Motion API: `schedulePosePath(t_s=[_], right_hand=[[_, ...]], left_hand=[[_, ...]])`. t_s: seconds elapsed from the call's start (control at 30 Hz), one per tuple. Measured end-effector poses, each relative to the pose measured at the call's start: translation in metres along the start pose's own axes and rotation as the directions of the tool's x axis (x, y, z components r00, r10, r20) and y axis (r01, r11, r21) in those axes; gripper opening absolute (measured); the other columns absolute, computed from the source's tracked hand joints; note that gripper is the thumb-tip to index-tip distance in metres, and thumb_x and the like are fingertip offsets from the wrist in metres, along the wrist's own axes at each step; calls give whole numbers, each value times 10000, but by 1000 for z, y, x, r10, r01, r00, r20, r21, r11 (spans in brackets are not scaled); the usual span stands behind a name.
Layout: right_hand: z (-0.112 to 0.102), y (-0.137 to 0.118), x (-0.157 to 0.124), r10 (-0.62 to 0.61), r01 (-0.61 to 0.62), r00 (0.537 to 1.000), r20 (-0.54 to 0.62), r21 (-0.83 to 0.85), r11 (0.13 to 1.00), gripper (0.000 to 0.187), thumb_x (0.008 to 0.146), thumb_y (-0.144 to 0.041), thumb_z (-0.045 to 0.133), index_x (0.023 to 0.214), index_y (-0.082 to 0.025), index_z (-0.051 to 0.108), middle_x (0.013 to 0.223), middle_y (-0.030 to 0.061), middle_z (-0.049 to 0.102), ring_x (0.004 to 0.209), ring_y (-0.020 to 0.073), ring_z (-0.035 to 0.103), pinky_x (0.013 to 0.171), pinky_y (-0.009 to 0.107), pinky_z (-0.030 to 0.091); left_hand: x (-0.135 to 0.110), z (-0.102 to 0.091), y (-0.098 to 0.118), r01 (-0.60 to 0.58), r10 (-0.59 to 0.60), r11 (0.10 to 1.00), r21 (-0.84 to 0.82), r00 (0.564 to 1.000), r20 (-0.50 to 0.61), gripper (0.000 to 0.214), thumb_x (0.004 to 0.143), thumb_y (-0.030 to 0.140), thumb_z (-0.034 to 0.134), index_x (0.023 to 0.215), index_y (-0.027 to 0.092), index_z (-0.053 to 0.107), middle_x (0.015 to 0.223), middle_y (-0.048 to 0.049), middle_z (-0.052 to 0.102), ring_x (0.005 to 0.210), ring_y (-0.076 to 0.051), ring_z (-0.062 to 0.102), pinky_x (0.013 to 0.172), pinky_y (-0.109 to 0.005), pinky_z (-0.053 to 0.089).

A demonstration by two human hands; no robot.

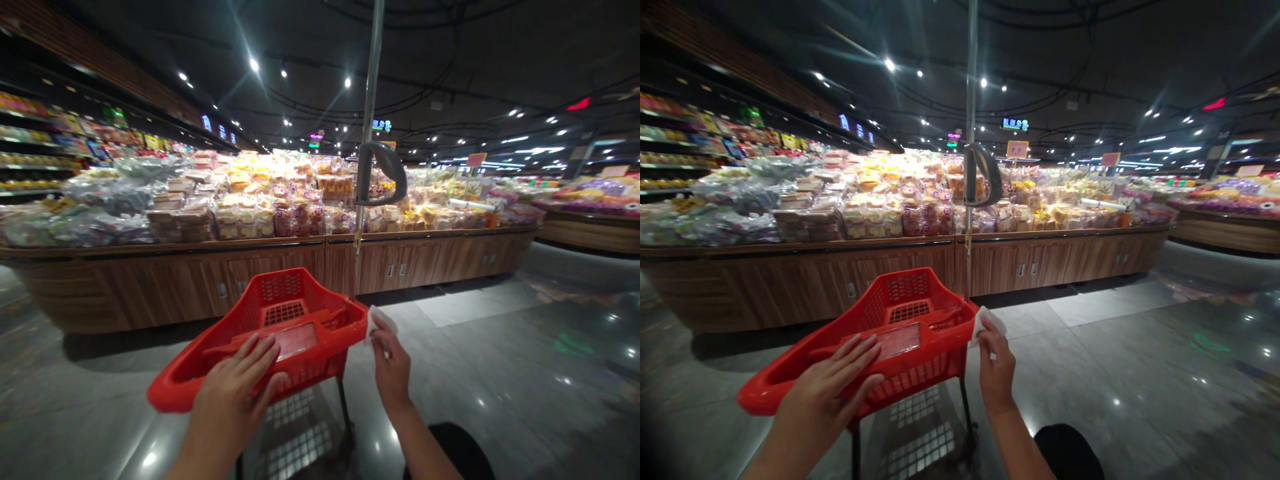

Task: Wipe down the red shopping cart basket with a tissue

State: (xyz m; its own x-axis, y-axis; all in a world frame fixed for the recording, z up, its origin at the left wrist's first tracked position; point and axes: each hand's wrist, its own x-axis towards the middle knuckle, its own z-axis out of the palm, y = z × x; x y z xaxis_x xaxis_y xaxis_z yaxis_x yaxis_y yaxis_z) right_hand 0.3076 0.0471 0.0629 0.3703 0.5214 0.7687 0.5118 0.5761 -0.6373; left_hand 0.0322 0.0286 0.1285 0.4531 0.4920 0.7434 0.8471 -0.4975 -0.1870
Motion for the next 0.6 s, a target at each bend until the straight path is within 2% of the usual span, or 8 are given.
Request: schedulePosePath(t_s=[0.03,0.1,0.2,0.27,0.37,0.43,0.5,0.6], right_hand=[[1,-2,0,50,-49,999,-11,18,999,141,894,-205,473,899,-210,613,1194,114,626,1107,218,583,862,391,508],[5,-13,-5,32,-34,999,37,31,999,153,889,-188,466,908,-215,615,1181,101,638,1103,212,590,867,376,499],[10,-31,-11,-155,155,965,212,14,988,195,862,-125,468,900,-237,623,1113,55,680,1069,207,612,922,399,440],[10,-35,-9,-214,222,947,239,-7,975,215,853,-106,464,909,-240,622,1058,44,701,1024,206,633,925,409,417],[4,-28,8,-122,131,984,128,-63,989,200,868,-155,456,924,-232,632,982,54,710,960,208,640,863,383,441],[-2,-20,26,-21,30,994,112,-81,996,189,872,-215,461,930,-221,640,945,58,707,916,210,635,814,349,458],[-6,-14,46,53,-40,979,196,-66,997,190,872,-265,461,906,-210,640,878,43,701,834,195,633,753,302,466],[-5,-8,72,57,-62,913,405,0,998,215,882,-319,453,850,-196,627,775,14,670,732,161,609,659,239,445]], left_hand=[[0,0,0,-7,7,1000,7,1000,-9,447,851,526,470,1115,207,641,1146,-61,673,1104,-282,597,766,-389,551],[1,-2,0,-25,26,1000,17,999,-23,440,855,510,474,1108,191,640,1133,-63,679,1099,-285,599,753,-394,549],[1,-4,-1,-63,64,998,30,997,-30,439,850,495,491,1121,179,630,1140,-67,676,1098,-284,600,749,-393,544],[0,-6,-3,-85,86,996,37,996,-31,446,844,492,503,1141,179,617,1155,-68,669,1100,-281,599,751,-389,540],[-2,-9,-7,-106,108,993,46,994,-33,464,835,497,520,1169,185,596,1174,-68,658,1101,-277,599,760,-383,535],[-4,-10,-10,-117,119,992,48,992,-37,486,822,504,537,1185,184,581,1183,-72,653,1100,-278,599,771,-383,531],[-6,-11,-13,-126,128,991,41,991,-44,506,808,505,561,1194,177,571,1186,-79,651,1101,-278,598,789,-382,524],[-9,-10,-17,-130,131,991,25,989,-68,516,791,490,594,1198,174,562,1179,-80,655,1101,-274,597,819,-383,513]])
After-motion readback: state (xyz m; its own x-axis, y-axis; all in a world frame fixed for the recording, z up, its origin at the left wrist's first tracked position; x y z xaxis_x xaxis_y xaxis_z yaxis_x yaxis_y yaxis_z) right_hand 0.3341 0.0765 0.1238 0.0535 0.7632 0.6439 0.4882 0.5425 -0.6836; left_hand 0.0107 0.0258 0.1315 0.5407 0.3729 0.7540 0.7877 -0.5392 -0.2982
